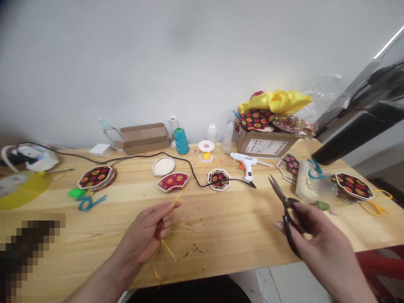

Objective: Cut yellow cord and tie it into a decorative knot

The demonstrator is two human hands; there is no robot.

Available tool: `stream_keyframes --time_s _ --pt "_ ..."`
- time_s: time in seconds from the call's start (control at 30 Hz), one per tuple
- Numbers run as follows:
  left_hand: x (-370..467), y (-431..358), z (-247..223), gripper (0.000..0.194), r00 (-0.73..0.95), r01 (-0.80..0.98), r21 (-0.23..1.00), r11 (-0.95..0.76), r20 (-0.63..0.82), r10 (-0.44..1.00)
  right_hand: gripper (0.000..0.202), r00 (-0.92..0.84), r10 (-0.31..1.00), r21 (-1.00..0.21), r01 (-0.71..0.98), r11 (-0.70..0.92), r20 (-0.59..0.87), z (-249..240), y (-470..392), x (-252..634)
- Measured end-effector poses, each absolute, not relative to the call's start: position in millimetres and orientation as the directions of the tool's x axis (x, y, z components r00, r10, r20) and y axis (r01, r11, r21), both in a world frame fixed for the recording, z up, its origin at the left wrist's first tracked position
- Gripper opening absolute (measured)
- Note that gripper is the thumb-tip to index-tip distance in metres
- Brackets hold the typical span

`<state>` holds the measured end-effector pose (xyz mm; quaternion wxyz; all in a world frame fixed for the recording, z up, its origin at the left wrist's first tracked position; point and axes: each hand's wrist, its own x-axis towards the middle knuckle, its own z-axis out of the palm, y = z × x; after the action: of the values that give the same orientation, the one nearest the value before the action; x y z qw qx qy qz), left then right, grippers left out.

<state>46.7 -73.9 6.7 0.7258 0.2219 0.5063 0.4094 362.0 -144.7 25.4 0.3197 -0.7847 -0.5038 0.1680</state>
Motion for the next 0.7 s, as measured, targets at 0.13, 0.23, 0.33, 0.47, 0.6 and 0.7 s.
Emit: stream_keyframes --time_s 0.13,0.23,0.33,0.47,0.6,0.7 --pt "47.4 -73.5 8.7 0.032 0.161 -0.368 0.735 0.569 -0.553 0.818 0.061 -0.059 0.998 -0.895 0.446 0.008 -0.021 38.9 -139.4 317.2" --pt "46.3 -72.9 11.1 0.030 0.159 -0.371 0.744 0.556 -0.539 0.827 0.056 -0.361 0.917 -0.920 0.392 -0.018 -0.172 44.4 -126.7 294.2" --pt "44.0 -71.6 14.1 0.030 0.150 -0.364 0.763 0.535 -0.519 0.842 0.058 -0.517 0.821 -0.924 0.382 -0.029 -0.240 43.4 -104.6 279.9" --pt "41.6 -67.5 18.8 0.031 0.135 -0.334 0.795 0.506 -0.491 0.861 0.069 -0.682 0.633 -0.922 0.356 -0.150 -0.366 36.7 -70.6 264.2" --pt "41.9 -59.5 22.0 0.029 0.139 -0.273 0.834 0.480 -0.459 0.877 0.069 -0.729 0.580 -0.931 0.313 -0.188 -0.363 34.3 -45.3 252.9" --pt "42.6 -51.4 20.2 0.028 0.161 -0.189 0.868 0.459 -0.434 0.886 0.068 -0.729 0.598 -0.942 0.288 -0.173 -0.333 31.6 -32.5 249.8"
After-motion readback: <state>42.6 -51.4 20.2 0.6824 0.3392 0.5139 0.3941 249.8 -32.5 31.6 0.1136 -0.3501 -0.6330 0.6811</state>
